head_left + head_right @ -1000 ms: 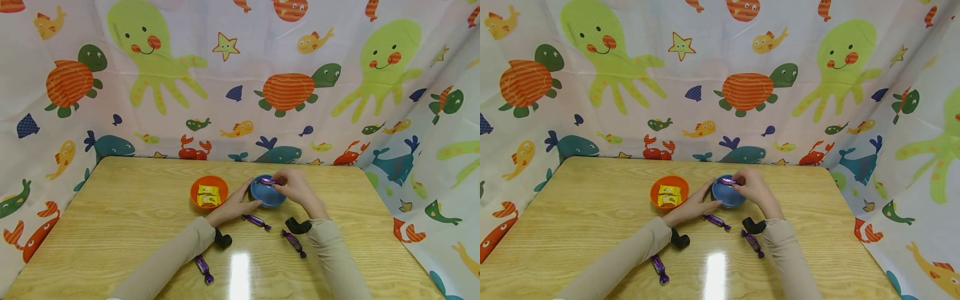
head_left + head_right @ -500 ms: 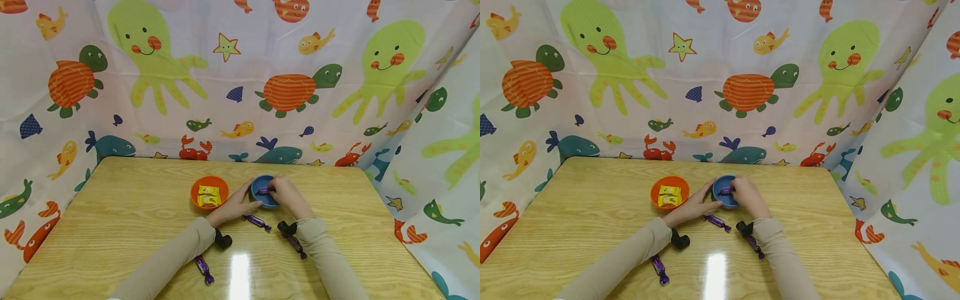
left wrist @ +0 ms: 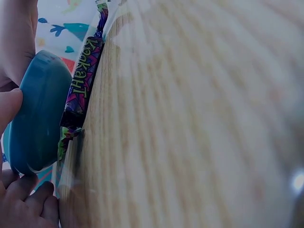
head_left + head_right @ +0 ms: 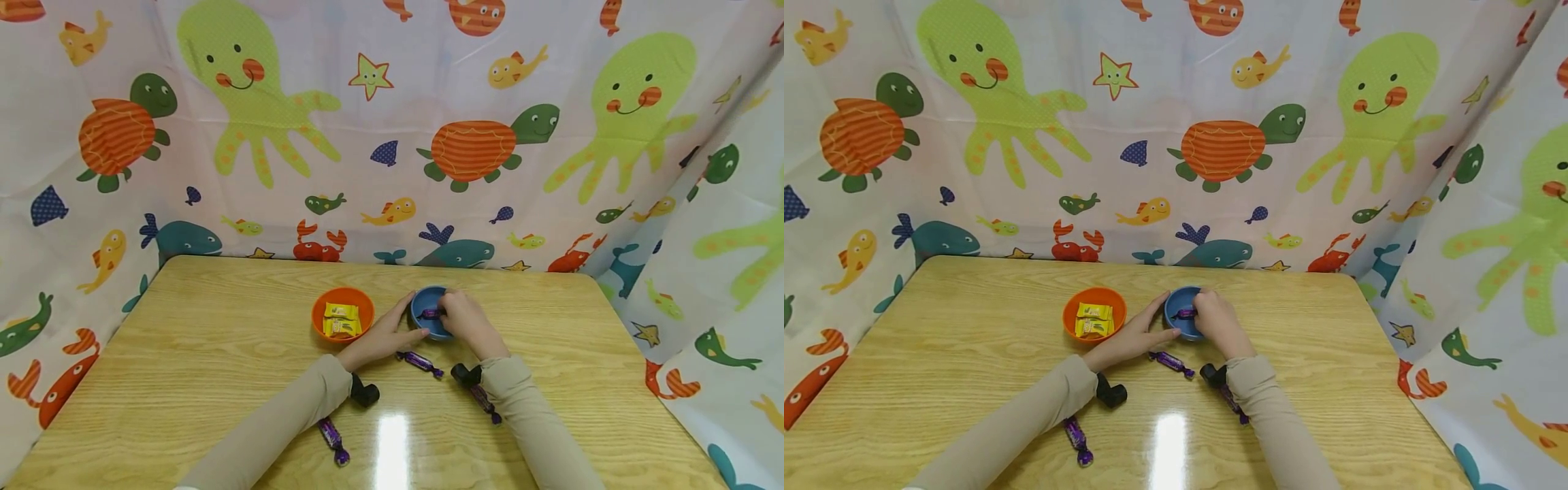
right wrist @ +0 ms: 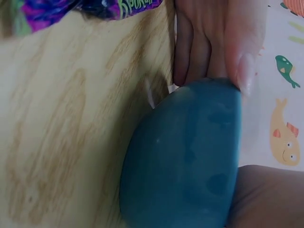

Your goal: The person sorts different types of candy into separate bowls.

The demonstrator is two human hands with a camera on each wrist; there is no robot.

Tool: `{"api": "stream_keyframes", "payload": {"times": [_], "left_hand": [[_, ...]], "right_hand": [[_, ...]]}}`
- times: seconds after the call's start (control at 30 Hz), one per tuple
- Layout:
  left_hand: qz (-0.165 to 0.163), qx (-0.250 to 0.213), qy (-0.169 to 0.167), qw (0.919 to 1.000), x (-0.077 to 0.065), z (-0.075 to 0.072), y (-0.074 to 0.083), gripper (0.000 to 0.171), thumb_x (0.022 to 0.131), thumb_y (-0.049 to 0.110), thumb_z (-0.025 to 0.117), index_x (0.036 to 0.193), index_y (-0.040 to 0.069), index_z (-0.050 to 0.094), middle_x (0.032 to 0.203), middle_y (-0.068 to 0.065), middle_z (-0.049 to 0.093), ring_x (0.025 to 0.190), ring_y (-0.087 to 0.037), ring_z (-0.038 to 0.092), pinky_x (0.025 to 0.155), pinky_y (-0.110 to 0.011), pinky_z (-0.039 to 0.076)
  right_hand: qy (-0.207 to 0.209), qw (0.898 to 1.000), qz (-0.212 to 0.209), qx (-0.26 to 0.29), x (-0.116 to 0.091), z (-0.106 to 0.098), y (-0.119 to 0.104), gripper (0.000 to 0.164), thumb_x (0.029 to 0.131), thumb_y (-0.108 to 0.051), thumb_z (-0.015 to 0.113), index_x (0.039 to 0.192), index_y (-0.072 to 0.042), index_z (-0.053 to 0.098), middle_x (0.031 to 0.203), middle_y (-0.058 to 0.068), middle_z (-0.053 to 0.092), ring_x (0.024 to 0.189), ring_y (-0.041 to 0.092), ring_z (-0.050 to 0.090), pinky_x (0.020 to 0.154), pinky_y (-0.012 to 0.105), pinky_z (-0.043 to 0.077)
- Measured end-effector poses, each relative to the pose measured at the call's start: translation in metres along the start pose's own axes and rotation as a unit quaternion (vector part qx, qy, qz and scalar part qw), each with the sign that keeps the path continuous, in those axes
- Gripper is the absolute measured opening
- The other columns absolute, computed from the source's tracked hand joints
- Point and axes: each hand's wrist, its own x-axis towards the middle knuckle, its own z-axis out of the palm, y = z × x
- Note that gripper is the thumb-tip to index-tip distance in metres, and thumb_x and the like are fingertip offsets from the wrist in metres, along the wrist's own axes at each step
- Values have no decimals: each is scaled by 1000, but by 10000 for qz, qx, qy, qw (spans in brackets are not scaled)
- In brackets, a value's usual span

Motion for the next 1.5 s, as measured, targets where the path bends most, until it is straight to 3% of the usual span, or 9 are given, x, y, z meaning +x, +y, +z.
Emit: {"api": "stream_keyframes", "payload": {"times": [0.1, 0.23, 0.53, 0.63, 0.8, 0.9, 1.17, 1.4, 1.5], "left_hand": [[-15, 60, 11, 10000, 0, 0, 0, 86, 97, 43, 63, 161, 24, 9, 165, 5, 11, 150, -18, 13, 121, -47, 16], [-52, 136, 30, 9999, 0, 0, 1, 87, 96, 44, 64, 161, 24, 9, 165, 3, 12, 150, -19, 15, 120, -47, 17], [63, 159, 8, 9999, -2, 0, 1, 88, 96, 47, 63, 161, 22, 9, 165, 0, 13, 150, -22, 17, 120, -49, 19], [116, 72, -73, 9999, -2, -1, -1, 89, 96, 48, 63, 161, 23, 7, 165, 1, 11, 150, -21, 15, 120, -49, 19], [289, -34, -92, 9995, 0, -2, -5, 87, 97, 32, 66, 161, 20, 8, 165, 1, 11, 150, -21, 13, 120, -49, 18], [248, 30, -21, 9997, 0, -1, -4, 87, 96, 34, 66, 161, 20, 10, 165, 2, 14, 150, -21, 15, 120, -50, 16], [-59, 35, 52, 10000, -4, 2, 0, 89, 94, 49, 65, 161, 28, 10, 165, 6, 13, 150, -22, 15, 119, -53, 16], [-51, 39, 54, 10000, -1, 2, 0, 87, 95, 47, 64, 161, 31, 11, 164, 7, 12, 150, -21, 14, 119, -52, 16], [-60, 35, 49, 10000, -2, 1, 0, 88, 94, 48, 65, 161, 29, 10, 165, 6, 12, 150, -22, 14, 119, -52, 17]], "right_hand": [[66, 10000, 7, 40, -3, -3, -2, 2, 86, 0, 72, 85, 0, 74, 86, 11, 62, 75, 22, 62, 62, 34, 52], [304, 9992, -83, 242, -10, -9, -8, 11, 87, -3, 73, 96, 3, 75, 92, 13, 65, 84, 26, 65, 71, 39, 57], [1002, 9914, -763, 351, -35, -27, -34, 14, 84, -4, 78, 96, 2, 75, 92, 11, 66, 84, 26, 66, 73, 39, 58], [1146, 9860, -1111, 483, -46, -30, -49, 13, 84, -6, 79, 96, 0, 75, 93, 9, 67, 86, 24, 66, 74, 37, 58], [1313, 9713, -1729, 977, -67, -24, -79, 9, 85, -7, 78, 93, -3, 74, 89, 5, 67, 82, 18, 63, 73, 31, 56], [1315, 9642, -1996, 1147, -79, -18, -96, 9, 84, -7, 79, 91, -4, 73, 89, 4, 67, 82, 16, 64, 73, 28, 56], [851, 9612, -2303, 1261, -106, -1, -136, 10, 85, -15, 80, 87, -7, 75, 82, 0, 67, 76, 9, 62, 67, 17, 51], [-592, 9761, -1862, 955, -118, 18, -165, 24, 89, -38, 75, 87, -14, 75, 81, -10, 57, 74, 0, 51, 60, 14, 44], [-759, 9799, -1772, 510, -120, 29, -176, 32, 87, -48, 74, 81, -17, 70, 80, -11, 52, 71, 1, 45, 55, 15, 38]]}}
